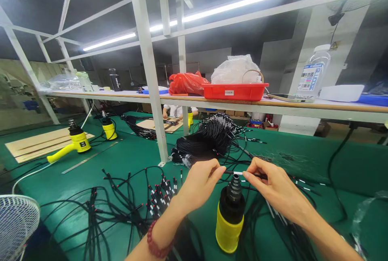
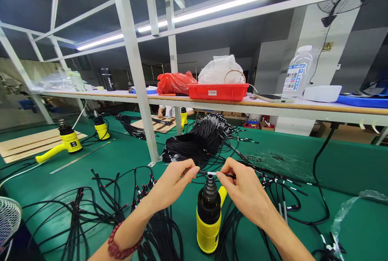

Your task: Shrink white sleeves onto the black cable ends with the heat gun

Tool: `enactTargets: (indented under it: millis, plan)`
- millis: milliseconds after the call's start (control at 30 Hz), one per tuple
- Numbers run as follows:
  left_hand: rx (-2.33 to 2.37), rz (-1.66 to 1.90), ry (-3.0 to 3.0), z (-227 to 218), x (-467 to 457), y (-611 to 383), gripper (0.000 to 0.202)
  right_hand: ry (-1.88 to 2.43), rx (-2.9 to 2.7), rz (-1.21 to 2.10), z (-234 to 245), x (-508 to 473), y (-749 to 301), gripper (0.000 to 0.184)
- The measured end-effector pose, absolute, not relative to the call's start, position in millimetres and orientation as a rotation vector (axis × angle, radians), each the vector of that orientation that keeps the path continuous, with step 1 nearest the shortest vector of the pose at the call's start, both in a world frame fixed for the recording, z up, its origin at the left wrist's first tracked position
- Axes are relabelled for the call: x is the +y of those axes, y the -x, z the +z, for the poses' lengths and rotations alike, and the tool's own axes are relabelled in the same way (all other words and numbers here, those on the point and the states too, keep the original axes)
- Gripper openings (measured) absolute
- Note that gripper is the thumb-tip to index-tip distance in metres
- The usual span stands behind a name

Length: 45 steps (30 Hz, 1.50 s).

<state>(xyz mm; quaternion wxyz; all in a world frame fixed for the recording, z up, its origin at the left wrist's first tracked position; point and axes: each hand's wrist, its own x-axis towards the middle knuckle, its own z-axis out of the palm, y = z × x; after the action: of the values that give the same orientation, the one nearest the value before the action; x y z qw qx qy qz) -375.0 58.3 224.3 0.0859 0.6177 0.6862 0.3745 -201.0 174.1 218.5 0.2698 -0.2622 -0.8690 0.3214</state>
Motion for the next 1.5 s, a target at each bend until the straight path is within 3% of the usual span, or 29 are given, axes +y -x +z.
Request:
enactTargets:
  millis: [367, 600, 900, 1200, 1500]
  plan:
    - [1.933, 1.24, -1.789, 228, 56, 376, 0.028, 0.654, -2.473, 0.761, 231, 172, 194, 0.038]
    - [1.932, 1.144, -1.795, 225, 59, 379, 0.046, 0.609, -2.46, 0.782, 232, 173, 193, 0.036]
    - [1.885, 1.197, -1.77, 227, 58, 376, 0.023, 0.635, -2.459, 0.819, 230, 178, 194, 0.028]
    - [1.847, 1.242, -1.707, 225, 58, 378, 0.039, 0.633, -2.488, 0.715, 232, 178, 191, 0.03]
    - [1.828, 1.293, -1.683, 222, 62, 377, 0.027, 0.653, -2.476, 0.723, 231, 180, 193, 0.025]
